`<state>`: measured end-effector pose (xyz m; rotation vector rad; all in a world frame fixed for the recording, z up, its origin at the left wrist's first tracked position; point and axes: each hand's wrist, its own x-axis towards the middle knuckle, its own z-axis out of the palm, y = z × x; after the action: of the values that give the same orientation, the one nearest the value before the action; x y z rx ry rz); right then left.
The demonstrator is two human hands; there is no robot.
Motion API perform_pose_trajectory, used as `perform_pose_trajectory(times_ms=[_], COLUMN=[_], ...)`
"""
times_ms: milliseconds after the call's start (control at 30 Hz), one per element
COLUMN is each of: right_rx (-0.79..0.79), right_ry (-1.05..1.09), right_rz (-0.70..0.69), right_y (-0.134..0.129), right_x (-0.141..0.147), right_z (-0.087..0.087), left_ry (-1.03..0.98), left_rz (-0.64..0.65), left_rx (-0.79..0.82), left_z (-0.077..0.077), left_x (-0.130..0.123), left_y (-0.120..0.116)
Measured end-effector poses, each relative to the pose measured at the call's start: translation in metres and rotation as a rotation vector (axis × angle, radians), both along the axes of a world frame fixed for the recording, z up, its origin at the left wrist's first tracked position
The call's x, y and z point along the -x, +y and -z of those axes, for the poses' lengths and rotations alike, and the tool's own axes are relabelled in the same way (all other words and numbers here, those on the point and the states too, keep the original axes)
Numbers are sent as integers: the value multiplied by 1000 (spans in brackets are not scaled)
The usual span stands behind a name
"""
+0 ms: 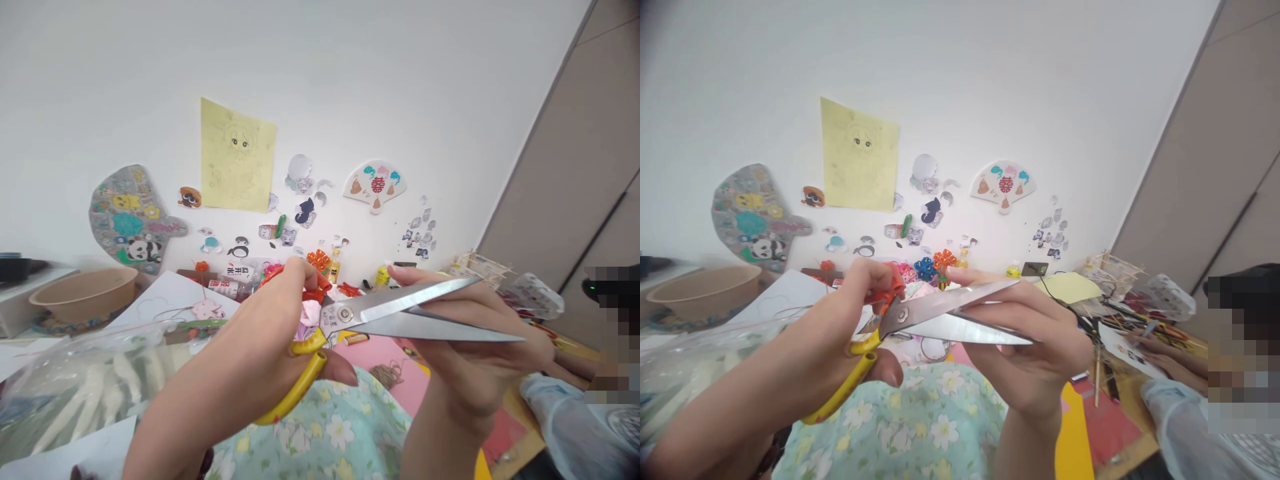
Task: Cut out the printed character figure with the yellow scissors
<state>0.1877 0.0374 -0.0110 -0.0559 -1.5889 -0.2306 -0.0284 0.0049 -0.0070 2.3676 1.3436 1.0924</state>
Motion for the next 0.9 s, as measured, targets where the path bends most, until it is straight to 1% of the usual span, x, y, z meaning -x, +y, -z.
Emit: perform_pose_trajectory(times_ms=[167, 367, 500, 700, 900], right_rx=[2, 13, 24, 3, 36], right_ry=[-25, -27, -12, -13, 0], right_rz=[-4, -17, -19, 13, 13], right_y=[-1, 0, 0, 1, 0], right_x=[-2, -2, -1, -2, -1], right_z=[0, 1, 2, 3, 3], left_ry=[-14, -34, -42, -38, -24], left_rz=[5, 18, 22, 61, 49], left_rx=[29, -23, -14, -110, -143], left_z=[-3, 3, 4, 9, 11], left_x=[-1, 1, 2, 2, 4], left_y=[-1, 2, 4, 8, 10])
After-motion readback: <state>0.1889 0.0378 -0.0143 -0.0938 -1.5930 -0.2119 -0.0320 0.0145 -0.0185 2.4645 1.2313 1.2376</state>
